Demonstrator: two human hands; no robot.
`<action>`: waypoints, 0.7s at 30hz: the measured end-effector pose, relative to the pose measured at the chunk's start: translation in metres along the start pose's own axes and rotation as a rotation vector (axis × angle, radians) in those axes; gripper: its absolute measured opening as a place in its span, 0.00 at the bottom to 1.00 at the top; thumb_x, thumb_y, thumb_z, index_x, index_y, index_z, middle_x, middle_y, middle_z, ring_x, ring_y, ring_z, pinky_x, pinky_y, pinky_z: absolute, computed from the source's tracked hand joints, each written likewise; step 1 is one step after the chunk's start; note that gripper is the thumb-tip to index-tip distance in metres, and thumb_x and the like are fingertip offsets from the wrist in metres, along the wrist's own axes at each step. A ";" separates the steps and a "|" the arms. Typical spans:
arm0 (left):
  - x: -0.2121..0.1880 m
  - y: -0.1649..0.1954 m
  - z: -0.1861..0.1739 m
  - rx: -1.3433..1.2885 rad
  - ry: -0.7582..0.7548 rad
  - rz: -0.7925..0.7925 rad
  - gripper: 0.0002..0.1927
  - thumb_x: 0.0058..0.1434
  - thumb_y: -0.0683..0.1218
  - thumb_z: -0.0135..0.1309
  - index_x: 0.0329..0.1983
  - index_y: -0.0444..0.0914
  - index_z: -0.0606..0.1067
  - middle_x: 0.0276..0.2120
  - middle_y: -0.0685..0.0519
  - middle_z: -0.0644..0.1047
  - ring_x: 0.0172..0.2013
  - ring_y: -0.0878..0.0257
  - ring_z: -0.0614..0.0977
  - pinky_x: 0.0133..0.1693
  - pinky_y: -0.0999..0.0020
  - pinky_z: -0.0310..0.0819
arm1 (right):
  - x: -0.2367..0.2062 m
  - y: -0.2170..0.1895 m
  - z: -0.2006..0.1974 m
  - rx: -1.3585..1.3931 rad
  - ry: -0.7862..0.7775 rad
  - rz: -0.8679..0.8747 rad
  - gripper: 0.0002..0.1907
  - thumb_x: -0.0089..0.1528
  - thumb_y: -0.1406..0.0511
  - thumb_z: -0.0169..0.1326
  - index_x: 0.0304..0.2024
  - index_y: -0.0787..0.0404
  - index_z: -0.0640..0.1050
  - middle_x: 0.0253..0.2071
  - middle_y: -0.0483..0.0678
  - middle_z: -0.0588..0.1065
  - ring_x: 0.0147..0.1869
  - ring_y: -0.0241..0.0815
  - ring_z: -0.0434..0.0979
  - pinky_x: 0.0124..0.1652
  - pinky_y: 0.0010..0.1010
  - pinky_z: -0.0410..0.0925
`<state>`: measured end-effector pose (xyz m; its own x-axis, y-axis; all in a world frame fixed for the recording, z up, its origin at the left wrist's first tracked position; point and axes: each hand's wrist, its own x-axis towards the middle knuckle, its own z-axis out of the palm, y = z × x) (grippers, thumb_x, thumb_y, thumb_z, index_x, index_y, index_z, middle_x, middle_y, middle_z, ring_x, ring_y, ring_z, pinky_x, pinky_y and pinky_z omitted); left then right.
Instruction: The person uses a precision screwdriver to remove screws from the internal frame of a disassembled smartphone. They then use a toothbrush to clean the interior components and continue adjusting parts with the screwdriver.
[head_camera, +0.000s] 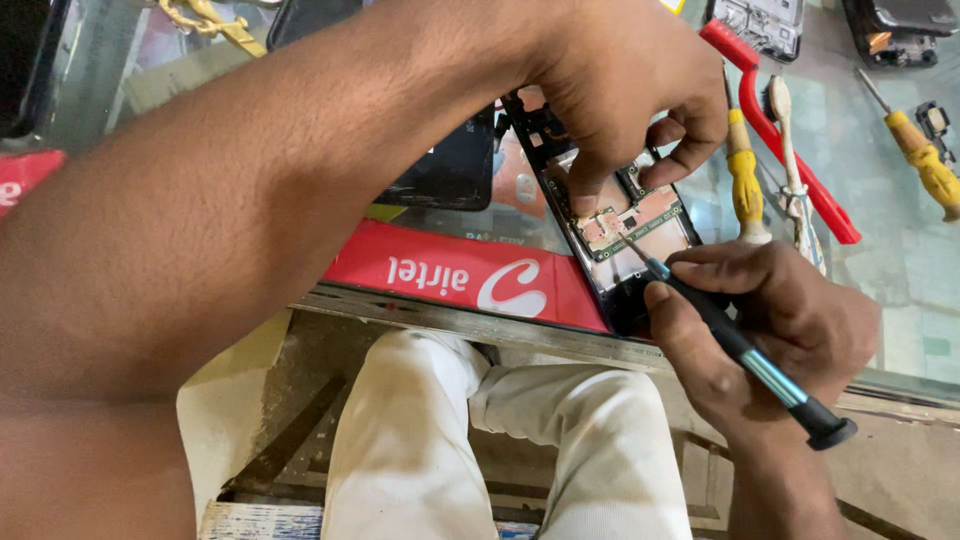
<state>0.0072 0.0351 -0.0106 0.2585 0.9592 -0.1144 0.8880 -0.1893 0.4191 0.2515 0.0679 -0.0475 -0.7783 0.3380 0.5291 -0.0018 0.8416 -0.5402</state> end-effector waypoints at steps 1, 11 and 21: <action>0.001 0.000 0.000 0.013 0.001 0.002 0.27 0.24 0.42 0.76 0.33 0.45 0.80 0.32 0.57 0.77 0.32 0.60 0.80 0.29 0.56 0.72 | 0.000 0.000 0.000 -0.003 -0.013 -0.012 0.10 0.60 0.69 0.64 0.35 0.70 0.77 0.35 0.55 0.79 0.37 0.39 0.82 0.39 0.25 0.74; -0.002 0.005 0.001 0.014 0.013 -0.055 0.26 0.25 0.42 0.75 0.32 0.46 0.80 0.31 0.58 0.77 0.33 0.61 0.80 0.30 0.57 0.71 | -0.001 -0.002 0.002 -0.005 0.043 0.065 0.09 0.62 0.69 0.63 0.36 0.70 0.77 0.37 0.54 0.80 0.37 0.37 0.81 0.41 0.25 0.74; 0.004 -0.001 0.003 0.027 0.042 0.002 0.39 0.23 0.44 0.78 0.45 0.46 0.79 0.36 0.57 0.76 0.37 0.60 0.79 0.34 0.58 0.72 | -0.001 0.000 0.001 -0.030 0.039 0.025 0.09 0.62 0.69 0.64 0.36 0.70 0.77 0.37 0.55 0.80 0.37 0.38 0.81 0.41 0.26 0.74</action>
<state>0.0079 0.0382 -0.0141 0.2443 0.9668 -0.0752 0.8976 -0.1961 0.3948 0.2514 0.0665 -0.0488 -0.7528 0.3750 0.5410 0.0368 0.8446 -0.5342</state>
